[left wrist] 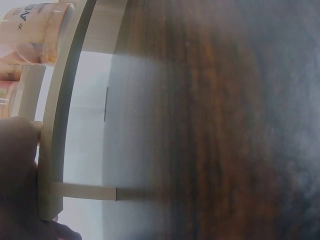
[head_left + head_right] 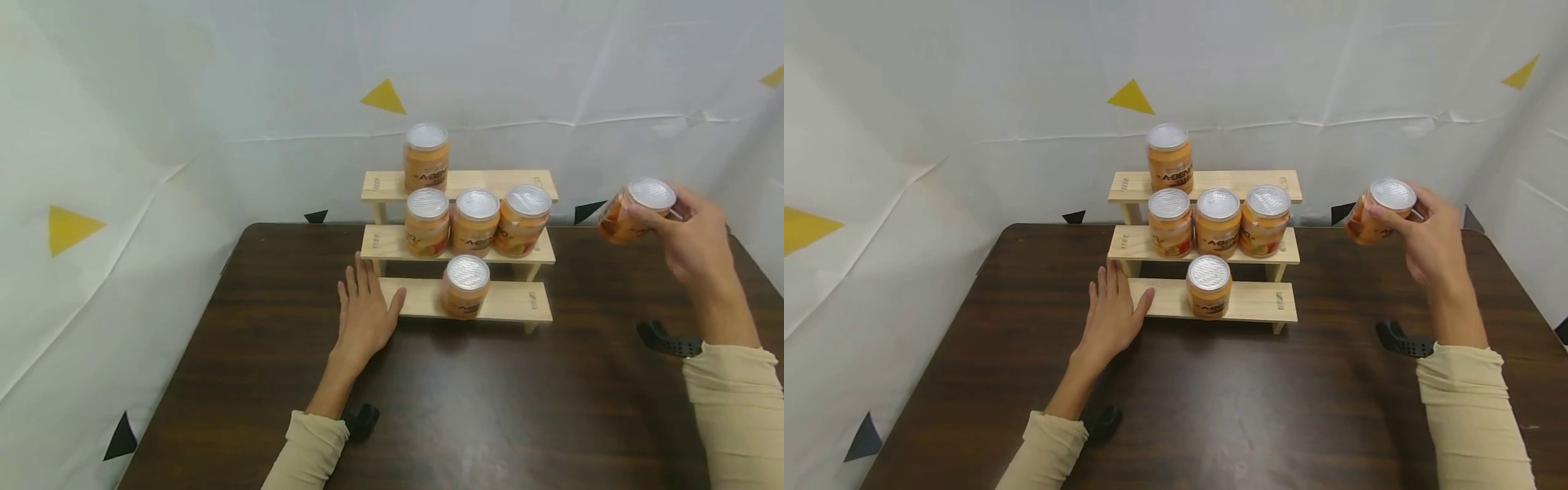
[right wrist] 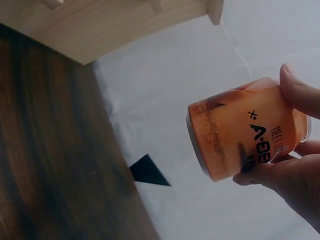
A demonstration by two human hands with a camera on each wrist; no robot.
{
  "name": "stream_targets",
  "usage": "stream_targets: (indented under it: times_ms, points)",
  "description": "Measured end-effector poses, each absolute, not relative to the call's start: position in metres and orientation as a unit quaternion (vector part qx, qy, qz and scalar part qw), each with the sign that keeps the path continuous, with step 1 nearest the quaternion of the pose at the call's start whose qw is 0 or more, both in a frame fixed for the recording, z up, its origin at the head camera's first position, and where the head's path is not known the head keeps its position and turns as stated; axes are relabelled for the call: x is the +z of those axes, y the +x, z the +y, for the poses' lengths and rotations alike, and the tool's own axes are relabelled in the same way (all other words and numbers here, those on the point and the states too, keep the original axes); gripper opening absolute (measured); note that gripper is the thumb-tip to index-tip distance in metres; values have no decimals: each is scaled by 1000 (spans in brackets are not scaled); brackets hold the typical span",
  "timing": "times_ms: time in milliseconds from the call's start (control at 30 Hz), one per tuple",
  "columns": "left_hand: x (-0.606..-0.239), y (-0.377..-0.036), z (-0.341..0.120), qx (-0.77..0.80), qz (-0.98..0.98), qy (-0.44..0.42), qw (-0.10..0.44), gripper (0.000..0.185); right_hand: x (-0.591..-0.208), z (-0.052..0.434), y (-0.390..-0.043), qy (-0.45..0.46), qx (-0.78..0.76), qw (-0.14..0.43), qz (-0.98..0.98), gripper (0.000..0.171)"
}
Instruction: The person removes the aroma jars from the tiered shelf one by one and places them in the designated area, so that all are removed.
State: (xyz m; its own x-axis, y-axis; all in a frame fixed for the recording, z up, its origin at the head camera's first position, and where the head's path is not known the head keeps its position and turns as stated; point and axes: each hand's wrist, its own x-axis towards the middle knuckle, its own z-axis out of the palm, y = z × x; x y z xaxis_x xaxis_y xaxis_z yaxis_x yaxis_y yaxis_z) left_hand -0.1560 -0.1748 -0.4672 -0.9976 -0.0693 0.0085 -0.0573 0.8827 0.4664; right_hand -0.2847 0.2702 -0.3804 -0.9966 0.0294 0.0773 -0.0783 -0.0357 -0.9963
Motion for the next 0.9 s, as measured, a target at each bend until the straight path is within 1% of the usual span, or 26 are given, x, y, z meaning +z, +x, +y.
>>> stream_targets:
  times_ms: [100, 300, 400, 533, 633, 700, 767, 867, 900]
  points:
    - [-468, -157, -175, -238, -971, 34, 12, 92, -391, 273, -283, 0, 697, 23, -717, 51]
    - [-469, -157, -175, -238, -970, 38, 7, 92, -414, 273, -282, 10, 709, 9, -705, 40]
    - [-469, -156, -175, -241, -970, 39, 7, 92, -423, 273, -281, 4, 705, 4, -709, 38]
    - [-469, -156, -175, -240, -970, 37, 6, 92, -432, 274, -279, -16, 654, -11, -757, 38]
    - [-470, -157, -175, -238, -971, 36, 5, 93, -437, 274, -277, -28, 586, -26, -810, 46]
    - [-470, -158, -175, -238, -971, 36, 5, 92, -440, 274, -275, -29, 542, -34, -839, 61]
    - [-470, -158, -175, -239, -970, 36, 4, 92, -444, 274, -275, -28, 535, -36, -843, 68]
    - [-469, -158, -175, -239, -970, 36, 4, 92, -448, 273, -274, -27, 541, -34, -840, 68]
    - [-468, -157, -175, -239, -970, 36, 4, 92, -449, 273, -274, -27, 545, -34, -837, 65]
